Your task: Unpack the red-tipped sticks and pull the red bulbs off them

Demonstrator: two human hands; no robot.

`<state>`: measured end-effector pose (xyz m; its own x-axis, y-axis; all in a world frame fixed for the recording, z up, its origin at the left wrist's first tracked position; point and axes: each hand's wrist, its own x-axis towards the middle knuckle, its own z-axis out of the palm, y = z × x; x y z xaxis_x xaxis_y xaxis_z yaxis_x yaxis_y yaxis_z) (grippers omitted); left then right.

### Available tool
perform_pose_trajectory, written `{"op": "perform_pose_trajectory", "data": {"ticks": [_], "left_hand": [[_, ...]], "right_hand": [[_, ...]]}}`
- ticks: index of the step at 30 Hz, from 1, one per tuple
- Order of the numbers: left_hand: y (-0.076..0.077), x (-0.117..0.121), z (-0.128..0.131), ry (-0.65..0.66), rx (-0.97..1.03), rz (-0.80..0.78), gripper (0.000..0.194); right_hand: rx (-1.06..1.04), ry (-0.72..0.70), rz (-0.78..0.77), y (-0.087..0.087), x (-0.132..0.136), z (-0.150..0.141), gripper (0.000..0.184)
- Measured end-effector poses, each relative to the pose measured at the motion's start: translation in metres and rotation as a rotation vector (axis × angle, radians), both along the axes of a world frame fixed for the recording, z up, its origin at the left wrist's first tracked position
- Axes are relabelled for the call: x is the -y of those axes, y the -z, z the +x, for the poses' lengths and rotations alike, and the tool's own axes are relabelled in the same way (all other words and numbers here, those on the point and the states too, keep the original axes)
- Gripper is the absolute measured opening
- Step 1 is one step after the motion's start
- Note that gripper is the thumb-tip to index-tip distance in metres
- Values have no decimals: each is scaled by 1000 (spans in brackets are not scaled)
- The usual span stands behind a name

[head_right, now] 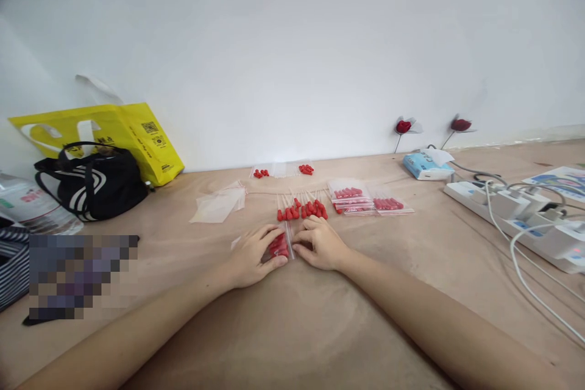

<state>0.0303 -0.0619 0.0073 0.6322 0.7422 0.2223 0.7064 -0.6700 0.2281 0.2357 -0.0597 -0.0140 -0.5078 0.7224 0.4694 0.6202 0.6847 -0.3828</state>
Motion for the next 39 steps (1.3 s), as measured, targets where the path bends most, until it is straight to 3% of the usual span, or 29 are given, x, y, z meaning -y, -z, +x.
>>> {"op": "perform_pose_trajectory", "data": {"ticks": [9,18,21,28,33,36,39], "left_hand": [[6,3,-7,-4,51,14,47],[4,1,-5,-4,51,8,44],[1,-6,-4,15,40,48,35],[4,-28,-2,249,11,206,30],[3,-29,-1,290,35,209,24],[3,-28,-2,297,56,222,25],[5,-28,-3,305,93,250,25]], "right_hand": [[-114,259,-185,2,8,-12,21],[-178,276,-256,0,10,-21,13],[-178,252,-232,-1,12,-23,13],[-187,233,-204,-5,19,-30,12],[-148,200,-161,-5,19,-27,15],[-71,107,-59,-3,16,-21,14],[16,13,162,-1,9,-16,22]]}}
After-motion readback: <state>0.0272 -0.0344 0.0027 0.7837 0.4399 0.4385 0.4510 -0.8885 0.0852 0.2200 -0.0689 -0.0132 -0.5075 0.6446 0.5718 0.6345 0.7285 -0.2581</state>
